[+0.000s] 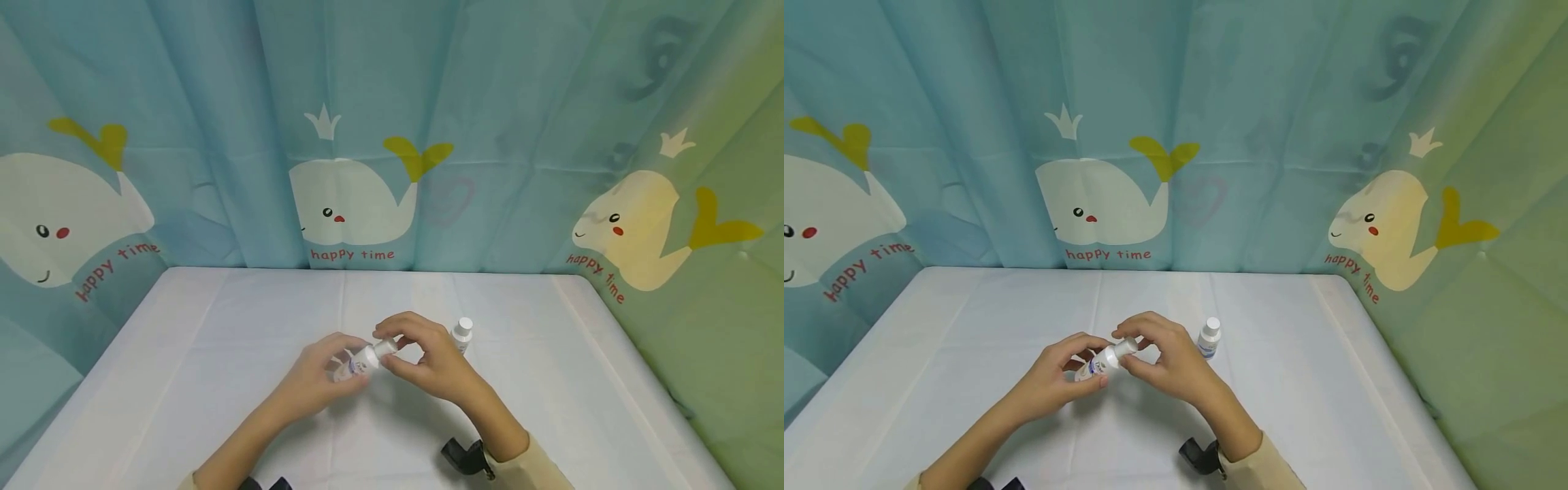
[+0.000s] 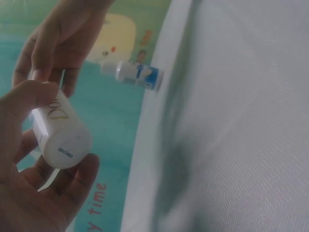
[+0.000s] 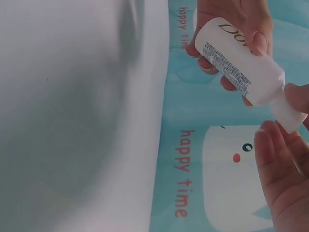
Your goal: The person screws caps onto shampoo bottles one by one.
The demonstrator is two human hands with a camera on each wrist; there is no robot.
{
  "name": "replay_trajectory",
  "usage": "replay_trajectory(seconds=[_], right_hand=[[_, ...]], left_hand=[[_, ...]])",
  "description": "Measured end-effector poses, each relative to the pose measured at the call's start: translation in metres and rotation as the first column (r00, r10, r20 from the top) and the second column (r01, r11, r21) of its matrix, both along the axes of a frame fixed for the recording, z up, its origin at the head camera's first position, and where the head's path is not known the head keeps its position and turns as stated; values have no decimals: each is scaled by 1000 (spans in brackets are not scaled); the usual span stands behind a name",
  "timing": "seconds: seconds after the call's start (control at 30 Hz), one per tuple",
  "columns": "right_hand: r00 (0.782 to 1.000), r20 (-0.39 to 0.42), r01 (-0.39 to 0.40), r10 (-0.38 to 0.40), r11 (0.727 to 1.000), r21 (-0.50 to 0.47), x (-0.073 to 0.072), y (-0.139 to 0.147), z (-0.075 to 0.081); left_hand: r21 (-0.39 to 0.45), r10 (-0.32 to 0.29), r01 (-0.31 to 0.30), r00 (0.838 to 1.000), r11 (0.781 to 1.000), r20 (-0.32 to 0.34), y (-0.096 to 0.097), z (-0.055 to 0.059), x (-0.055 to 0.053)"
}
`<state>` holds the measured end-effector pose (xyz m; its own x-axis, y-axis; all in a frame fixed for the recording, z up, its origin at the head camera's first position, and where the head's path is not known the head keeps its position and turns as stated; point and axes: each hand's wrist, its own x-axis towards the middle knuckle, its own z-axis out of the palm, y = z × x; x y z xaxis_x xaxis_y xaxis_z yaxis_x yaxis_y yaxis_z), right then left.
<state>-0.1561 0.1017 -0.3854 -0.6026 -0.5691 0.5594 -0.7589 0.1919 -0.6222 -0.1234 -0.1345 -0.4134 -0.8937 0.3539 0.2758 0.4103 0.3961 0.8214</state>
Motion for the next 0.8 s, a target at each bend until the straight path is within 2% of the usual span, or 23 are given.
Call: replay_trajectory(seconds=[0.33,0.5,0.8], right_hand=[[1000,16,-22,22,1000,-14,1,0,2],[999,1,-44,44,999,-3,-1,3,1],[999,-17,-35,35,999,14,0,2,1]], left_hand=[[-9,-1,1,1000,1000,5,1,5,1],[-7,1,-1,1000,1000,14,1,6,2],[0,-3,3,1000,1000,8,1,6,3]])
